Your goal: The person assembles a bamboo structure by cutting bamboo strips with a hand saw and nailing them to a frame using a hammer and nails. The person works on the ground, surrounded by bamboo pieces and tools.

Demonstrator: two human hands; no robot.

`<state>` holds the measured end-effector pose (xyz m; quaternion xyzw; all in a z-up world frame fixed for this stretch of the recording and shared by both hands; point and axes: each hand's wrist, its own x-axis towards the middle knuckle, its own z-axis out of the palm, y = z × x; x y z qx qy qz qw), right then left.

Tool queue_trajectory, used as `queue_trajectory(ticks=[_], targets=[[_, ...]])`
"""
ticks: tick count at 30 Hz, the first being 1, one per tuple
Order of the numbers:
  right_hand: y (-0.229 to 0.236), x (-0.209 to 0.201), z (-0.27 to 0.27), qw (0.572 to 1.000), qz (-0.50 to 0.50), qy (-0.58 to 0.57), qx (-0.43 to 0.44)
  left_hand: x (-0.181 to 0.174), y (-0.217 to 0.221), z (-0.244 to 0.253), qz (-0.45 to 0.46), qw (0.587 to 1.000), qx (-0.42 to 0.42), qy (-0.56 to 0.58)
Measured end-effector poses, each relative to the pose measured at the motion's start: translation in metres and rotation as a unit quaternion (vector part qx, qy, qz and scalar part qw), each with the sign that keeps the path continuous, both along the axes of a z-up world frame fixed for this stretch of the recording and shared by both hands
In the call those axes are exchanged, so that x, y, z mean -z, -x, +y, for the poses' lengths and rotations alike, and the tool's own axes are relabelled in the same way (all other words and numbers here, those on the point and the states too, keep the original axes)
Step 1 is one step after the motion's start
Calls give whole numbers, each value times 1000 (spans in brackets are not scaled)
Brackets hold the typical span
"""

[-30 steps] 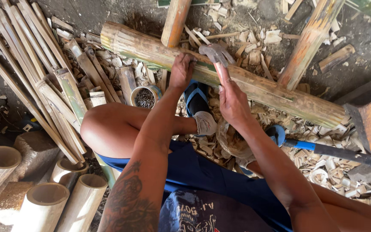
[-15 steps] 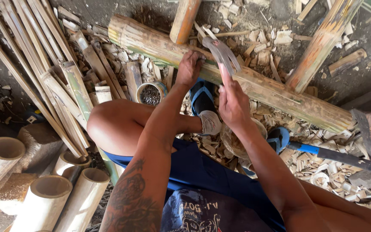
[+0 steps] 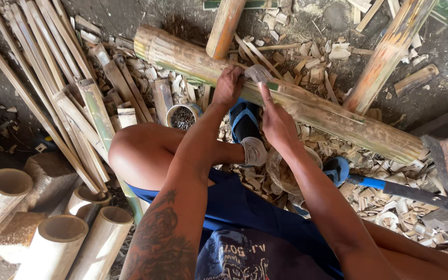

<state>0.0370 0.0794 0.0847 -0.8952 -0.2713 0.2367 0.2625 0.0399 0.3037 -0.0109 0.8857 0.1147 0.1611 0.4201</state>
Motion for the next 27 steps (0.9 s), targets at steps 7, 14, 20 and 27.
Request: queue_trajectory(ticks=[7, 14, 20, 27], targets=[[6, 5, 1, 988, -90, -125, 14, 14, 7, 0, 21, 999, 16, 29], [-61, 46, -62, 967, 37, 48, 247, 8, 2, 5, -17, 999, 34, -3], [-82, 95, -130, 963, -95, -18, 250, -21, -3, 3, 14, 995, 76, -61], [-67, 91, -116, 964, -51, -32, 258, -51, 24, -137, 117, 846, 511, -98]])
